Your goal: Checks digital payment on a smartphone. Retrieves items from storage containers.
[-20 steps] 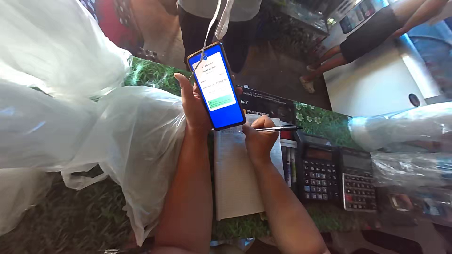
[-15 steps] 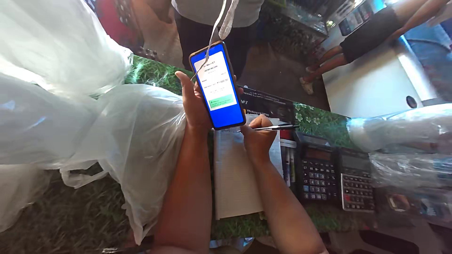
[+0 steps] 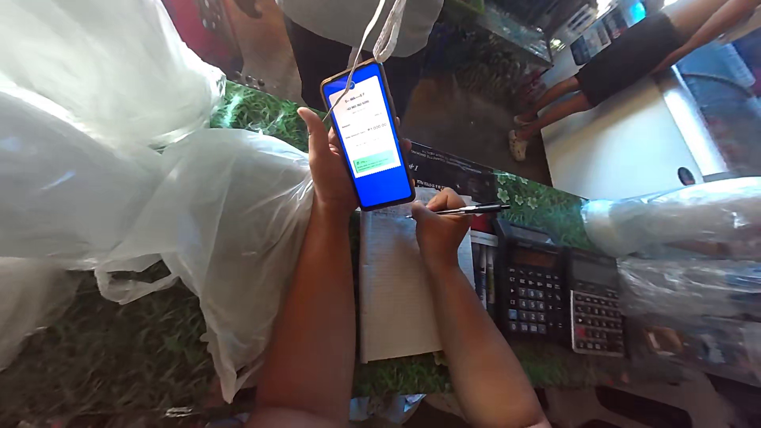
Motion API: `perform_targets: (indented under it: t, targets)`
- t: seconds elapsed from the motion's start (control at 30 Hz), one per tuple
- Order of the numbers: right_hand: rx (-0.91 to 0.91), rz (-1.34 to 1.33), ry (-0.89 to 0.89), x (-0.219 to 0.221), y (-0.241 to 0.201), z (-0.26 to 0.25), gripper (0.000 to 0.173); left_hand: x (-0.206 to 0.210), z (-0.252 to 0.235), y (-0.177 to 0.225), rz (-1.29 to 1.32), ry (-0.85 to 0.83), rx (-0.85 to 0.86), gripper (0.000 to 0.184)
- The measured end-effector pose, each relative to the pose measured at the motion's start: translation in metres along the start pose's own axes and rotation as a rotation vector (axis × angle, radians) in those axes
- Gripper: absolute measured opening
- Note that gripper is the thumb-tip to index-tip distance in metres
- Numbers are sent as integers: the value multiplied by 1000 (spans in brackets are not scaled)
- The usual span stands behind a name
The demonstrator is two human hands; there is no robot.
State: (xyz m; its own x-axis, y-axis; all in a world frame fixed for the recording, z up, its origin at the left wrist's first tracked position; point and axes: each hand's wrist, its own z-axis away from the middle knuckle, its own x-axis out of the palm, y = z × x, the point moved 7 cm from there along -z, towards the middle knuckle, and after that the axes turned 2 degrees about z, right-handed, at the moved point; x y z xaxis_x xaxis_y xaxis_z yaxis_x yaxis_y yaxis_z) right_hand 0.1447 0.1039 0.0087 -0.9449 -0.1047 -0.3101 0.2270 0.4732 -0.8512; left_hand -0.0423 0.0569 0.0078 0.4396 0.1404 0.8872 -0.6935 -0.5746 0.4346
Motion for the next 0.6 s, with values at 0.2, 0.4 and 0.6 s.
perform_targets:
  t: [0.2,0.4,0.6]
  targets:
    - [8,-22,5,1,1,-1,37,4,-1,0,77,-77,-6,92]
    - [7,-20,0,3,3,-1,37,3,-1,-1,59,-68,-3,94]
    - [-5,-15,2,4,2,0,40,4,-1,-1,50,-53,-6,94]
